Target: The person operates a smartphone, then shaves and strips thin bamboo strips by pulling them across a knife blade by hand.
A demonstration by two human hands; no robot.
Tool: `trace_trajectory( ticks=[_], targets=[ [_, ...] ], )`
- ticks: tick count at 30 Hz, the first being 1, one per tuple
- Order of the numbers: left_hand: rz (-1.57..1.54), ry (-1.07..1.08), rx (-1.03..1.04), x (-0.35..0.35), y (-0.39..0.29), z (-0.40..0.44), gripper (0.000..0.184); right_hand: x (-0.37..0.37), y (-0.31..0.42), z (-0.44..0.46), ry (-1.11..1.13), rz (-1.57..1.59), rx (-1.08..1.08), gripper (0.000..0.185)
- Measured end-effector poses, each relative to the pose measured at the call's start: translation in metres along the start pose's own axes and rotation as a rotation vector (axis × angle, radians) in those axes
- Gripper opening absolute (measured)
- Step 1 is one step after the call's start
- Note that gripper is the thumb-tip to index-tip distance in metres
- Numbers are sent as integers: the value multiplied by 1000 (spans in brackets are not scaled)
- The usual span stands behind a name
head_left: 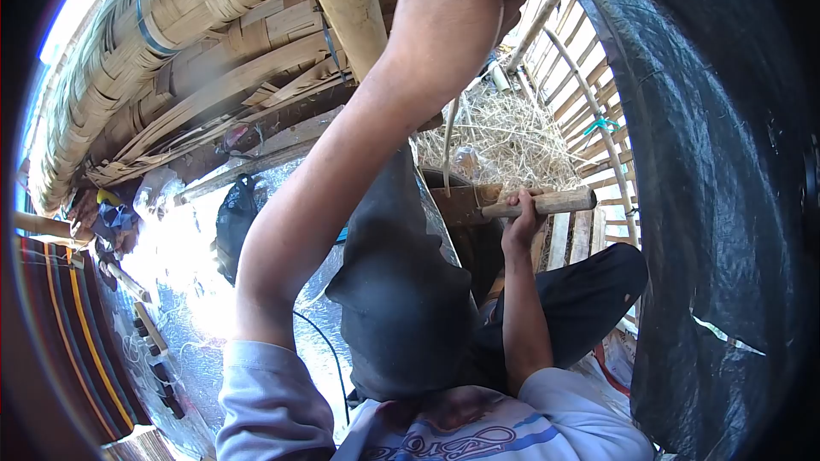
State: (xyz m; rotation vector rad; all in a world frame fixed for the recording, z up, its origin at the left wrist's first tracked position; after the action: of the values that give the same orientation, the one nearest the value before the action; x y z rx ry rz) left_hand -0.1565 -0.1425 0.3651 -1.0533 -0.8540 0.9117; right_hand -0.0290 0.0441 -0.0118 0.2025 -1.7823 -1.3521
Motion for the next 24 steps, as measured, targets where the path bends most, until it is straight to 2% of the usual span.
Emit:
trace_trajectory(
  ticks=[2, 4, 5, 7, 11, 13, 17, 19, 22, 23, 24],
  targets=[
    [-41, -17, -55, -3, -1, 0, 64, 29, 8, 6, 133, 112, -86, 12],
    [-40, -68, -67, -4, -16, -6, 64, 44, 11, 6, 163, 140, -88, 11],
    [-65, -23, -30, -7, -15, -5, 64, 55, 11, 5, 197, 181, -96, 10],
    [-120, 71, 40, -11, -16, -5, 63, 59, 0, 3, 172, 169, -76, 11],
    [-188, -47, 16, -20, -15, -9, 64, 58, -37, -1, 208, 154, -36, 10],
    [-239, -79, -67, -28, -5, -8, 65, 54, -45, -1, 194, 86, -8, 10],
    [-385, -3, -51, -32, 1, -5, 65, 62, -30, 3, 233, 253, 47, 10],
    [-222, -94, -55, -33, -6, -12, 65, 58, -37, 3, 258, 275, 44, 10],
    [-228, -87, -1, -34, -10, -14, 65, 29, -78, -2, 270, -31, 62, 12],
    [-249, -71, 20, -32, -13, -13, 65, 25, -82, -1, 267, -29, 53, 12],
    [-238, -162, -13, -34, -15, -16, 64, 17, -87, 1, 204, 19, 72, 12]
  ],
)
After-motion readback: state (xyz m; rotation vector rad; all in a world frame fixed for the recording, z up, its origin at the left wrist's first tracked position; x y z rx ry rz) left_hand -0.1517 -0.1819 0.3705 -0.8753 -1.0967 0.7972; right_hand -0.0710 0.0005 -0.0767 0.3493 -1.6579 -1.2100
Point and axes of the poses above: each hand's wrist, its own z-axis towards the middle knuckle, its own x-axis out of the palm, y = z × x, the point moved 9 cm from there along z, towards the middle knuckle, and after that the axes turned 10 degrees about -x, right-handed, at the moved point
